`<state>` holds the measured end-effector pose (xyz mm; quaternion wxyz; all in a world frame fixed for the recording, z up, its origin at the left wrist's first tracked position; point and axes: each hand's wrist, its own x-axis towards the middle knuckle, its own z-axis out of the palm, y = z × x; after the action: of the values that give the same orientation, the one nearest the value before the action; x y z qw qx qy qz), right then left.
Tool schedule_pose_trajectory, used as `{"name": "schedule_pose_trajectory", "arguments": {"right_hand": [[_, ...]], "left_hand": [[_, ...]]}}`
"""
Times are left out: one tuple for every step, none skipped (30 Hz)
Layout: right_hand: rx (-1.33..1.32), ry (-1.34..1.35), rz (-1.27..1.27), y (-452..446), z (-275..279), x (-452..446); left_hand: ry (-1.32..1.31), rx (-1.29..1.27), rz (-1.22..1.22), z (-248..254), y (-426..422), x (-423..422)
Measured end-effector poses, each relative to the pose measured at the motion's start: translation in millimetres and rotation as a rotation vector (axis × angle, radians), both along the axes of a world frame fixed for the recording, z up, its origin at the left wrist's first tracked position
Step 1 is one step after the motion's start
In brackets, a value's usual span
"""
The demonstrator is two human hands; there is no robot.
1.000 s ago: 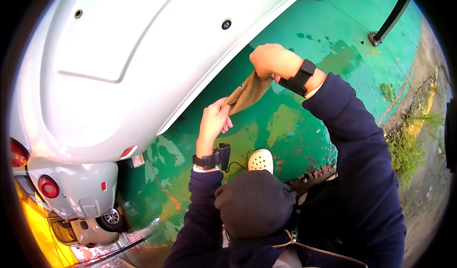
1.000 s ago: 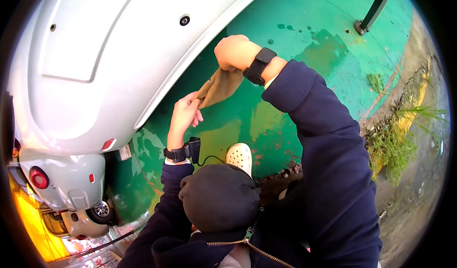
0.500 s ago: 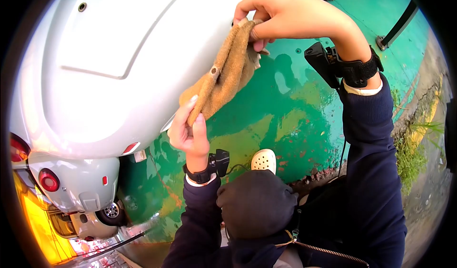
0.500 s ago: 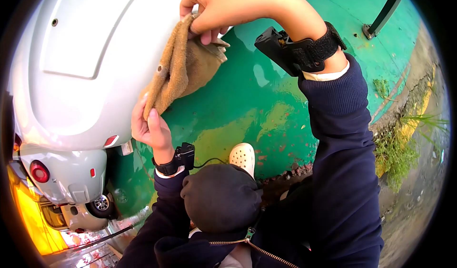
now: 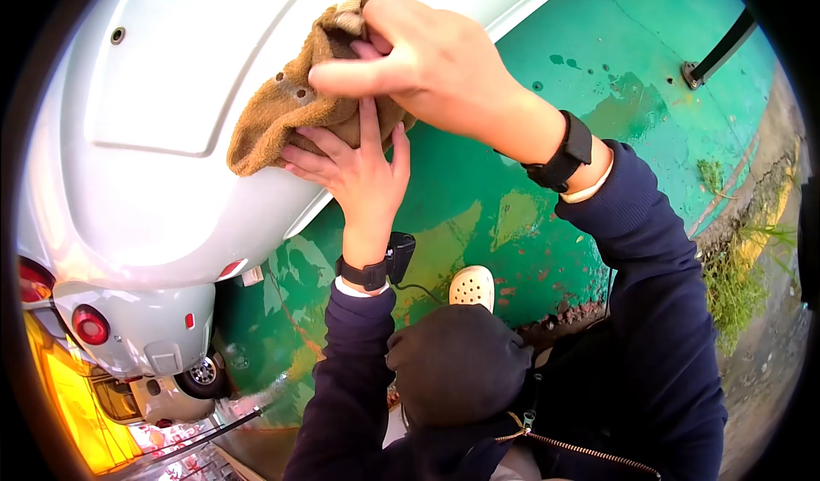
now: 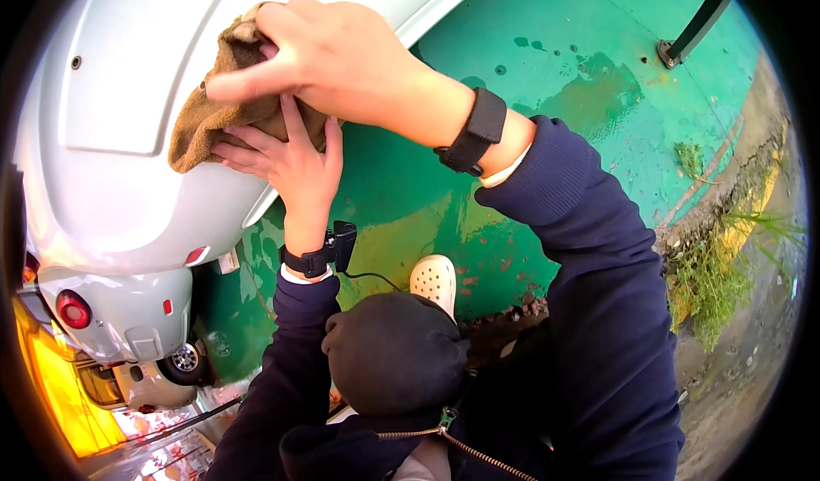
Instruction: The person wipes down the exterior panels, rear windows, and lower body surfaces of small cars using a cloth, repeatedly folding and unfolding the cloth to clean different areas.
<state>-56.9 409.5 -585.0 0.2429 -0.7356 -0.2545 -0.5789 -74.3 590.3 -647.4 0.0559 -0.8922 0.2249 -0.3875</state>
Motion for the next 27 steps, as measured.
{"name": "schedule_pose_trajectory", "arguments": {"right_hand": [[-0.023, -0.065, 0.019, 5, -5, 4], [-0.045, -0.128, 0.036, 10, -10, 7], [-0.052, -0.126, -0.048, 15, -18, 8], [-0.047, -0.12, -0.051, 19, -25, 10], [-0.029, -0.121, -0.053, 24, -32, 13], [-0.011, -0.123, -0.056, 27, -39, 14], [-0.006, -0.102, -0.012, 28, -47, 13], [-0.005, -0.097, -0.018, 28, -56, 15], [-0.026, -0.108, -0.003, 28, -66, 19], [-0.049, -0.122, 0.012, 29, -74, 20], [-0.08, -0.074, 0.021, 27, -84, 18], [-0.082, -0.07, 0.018, 24, -92, 17], [-0.098, -0.029, 0.054, 21, -98, 17], [-0.114, 0.012, 0.091, 17, -105, 17], [-0.107, 0.027, 0.148, 14, -112, 19], [-0.111, 0.026, 0.151, 13, -119, 21], [-0.087, 0.041, 0.187, 12, -126, 22], [-0.063, 0.055, 0.223, 12, -125, 22], [-0.032, 0.044, 0.195, 14, -125, 21], [-0.034, 0.041, 0.198, 13, -125, 20], [-0.096, 0.108, 0.203, 11, -124, 18], [-0.158, 0.176, 0.209, 11, -122, 16], [-0.158, 0.173, 0.214, 12, -120, 15], [-0.165, 0.149, 0.223, 13, -118, 15], [-0.172, 0.126, 0.23, 13, -117, 15], [-0.174, 0.124, 0.227, 14, -116, 16], [-0.168, 0.11, 0.235, 15, -115, 16]], "left_hand": [[-0.016, 0.011, 0.031, -4, -1, 2], [-0.031, 0.023, 0.06, -7, -2, 3], [-0.025, 0.071, 0.108, -8, -4, 3], [-0.02, 0.076, 0.105, -14, -3, 5], [-0.075, 0.096, 0.122, -25, 1, 9], [-0.131, 0.114, 0.139, -32, 3, 10], [-0.127, 0.116, 0.135, -38, 5, 11], [-0.142, 0.181, 0.154, -43, 7, 12], [-0.156, 0.246, 0.172, -47, 8, 12], [-0.173, 0.309, 0.19, -53, 11, 13], [-0.18, 0.378, 0.195, -69, 22, 22], [-0.176, 0.376, 0.192, -70, 27, 24], [-0.233, 0.433, 0.155, -72, 32, 27], [-0.29, 0.491, 0.12, -75, 36, 29], [-0.252, 0.432, 0.079, -71, 33, 24], [-0.253, 0.429, 0.082, -68, 32, 21], [-0.253, 0.436, 0.03, -65, 30, 18], [-0.254, 0.443, -0.023, -64, 29, 16], [-0.224, 0.415, -0.05, -66, 30, 15], [-0.226, 0.415, -0.047, -72, 28, 11], [-0.066, 0.382, -0.023, -81, 25, 4], [0.095, 0.348, 0.003, -88, 21, -3], [0.309, 0.284, -0.017, -95, 19, -11], [0.52, 0.216, -0.04, -98, 16, -17], [0.517, 0.215, -0.04, -99, 14, -21], [0.687, 0.024, -0.269, -100, 13, -25], [0.854, -0.172, -0.501, -101, 12, -28]]}}
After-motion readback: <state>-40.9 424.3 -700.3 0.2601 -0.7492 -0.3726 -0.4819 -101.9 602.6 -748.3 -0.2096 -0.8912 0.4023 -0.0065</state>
